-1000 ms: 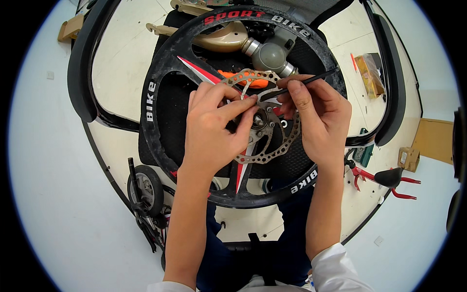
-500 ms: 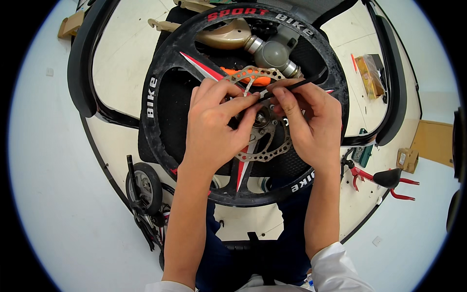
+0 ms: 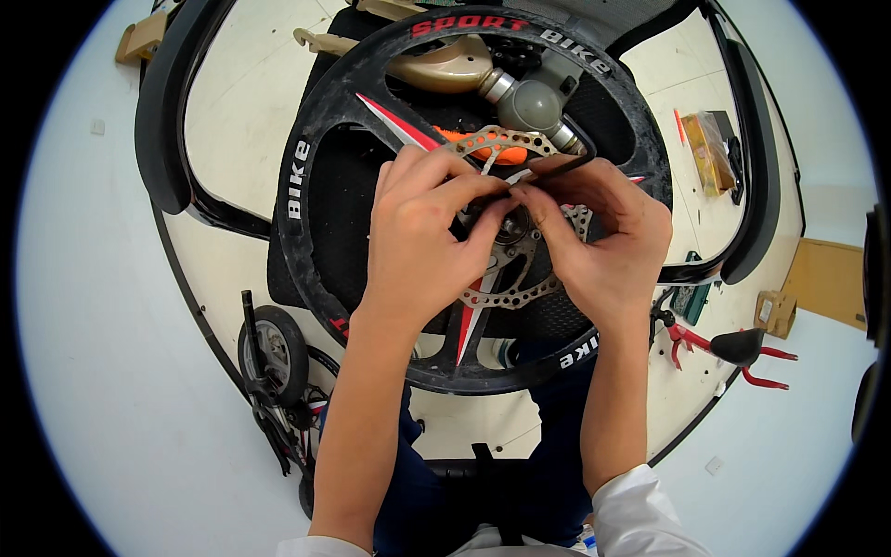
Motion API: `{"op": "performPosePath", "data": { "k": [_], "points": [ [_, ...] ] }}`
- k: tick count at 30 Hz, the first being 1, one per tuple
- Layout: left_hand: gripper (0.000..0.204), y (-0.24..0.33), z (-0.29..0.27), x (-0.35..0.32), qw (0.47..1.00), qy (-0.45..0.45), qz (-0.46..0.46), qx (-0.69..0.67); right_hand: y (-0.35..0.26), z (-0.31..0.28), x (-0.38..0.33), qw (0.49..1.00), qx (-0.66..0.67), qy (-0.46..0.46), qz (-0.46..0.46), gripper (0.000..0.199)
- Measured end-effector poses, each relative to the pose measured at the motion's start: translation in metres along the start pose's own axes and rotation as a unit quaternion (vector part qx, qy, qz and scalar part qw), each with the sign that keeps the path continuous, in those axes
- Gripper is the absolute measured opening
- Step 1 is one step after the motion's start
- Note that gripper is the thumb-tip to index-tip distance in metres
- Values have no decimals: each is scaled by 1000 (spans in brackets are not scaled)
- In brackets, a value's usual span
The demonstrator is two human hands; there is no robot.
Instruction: The person assembles a bicycle disc brake rotor onto a wheel hub. They place a washer and the rotor onto the hub, then use a hex key to tighten the retaining bolts to secure the rotor in place.
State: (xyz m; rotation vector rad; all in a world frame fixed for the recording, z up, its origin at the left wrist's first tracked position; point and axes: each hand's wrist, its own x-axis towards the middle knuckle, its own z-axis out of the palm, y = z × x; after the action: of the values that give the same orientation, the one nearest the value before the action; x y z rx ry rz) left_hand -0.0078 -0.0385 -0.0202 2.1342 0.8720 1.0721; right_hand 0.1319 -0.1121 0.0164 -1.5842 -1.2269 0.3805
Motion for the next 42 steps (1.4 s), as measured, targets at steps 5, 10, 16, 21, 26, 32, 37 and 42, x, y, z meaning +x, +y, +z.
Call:
{"op": "performPosePath", "data": {
  "k": [5,10,16,21,26,32,37,42],
  "points": [
    [17,1,1,1,999,15,10,34,1,-1,-1,1000,-15,7,3,17],
    [19,-1,3,1,999,22,13,34,1,-2,0,999,-30,5,-10,16],
    [21,-1,-3,2,999,-8,28,25,-6,-5,0,998,-47,-37,31,13],
    [20,-2,-3,2,999,-17,25,20,-7,-5,1,998,-4,-32,56,14],
    [20,-5,-4,2,1000,-18,15,8,-8,-5,-1,998,3,-33,49,16],
    [21,-1,-6,2,1000,-24,-5,0,-6,-8,-1,997,-44,-69,0,16],
    [21,-1,-5,2,1000,-22,6,14,-4,-7,-1,994,-75,-68,-38,15],
    [21,2,-6,3,1000,-17,8,9,-4,-7,-1,994,-87,-66,-25,16]
  ]
}}
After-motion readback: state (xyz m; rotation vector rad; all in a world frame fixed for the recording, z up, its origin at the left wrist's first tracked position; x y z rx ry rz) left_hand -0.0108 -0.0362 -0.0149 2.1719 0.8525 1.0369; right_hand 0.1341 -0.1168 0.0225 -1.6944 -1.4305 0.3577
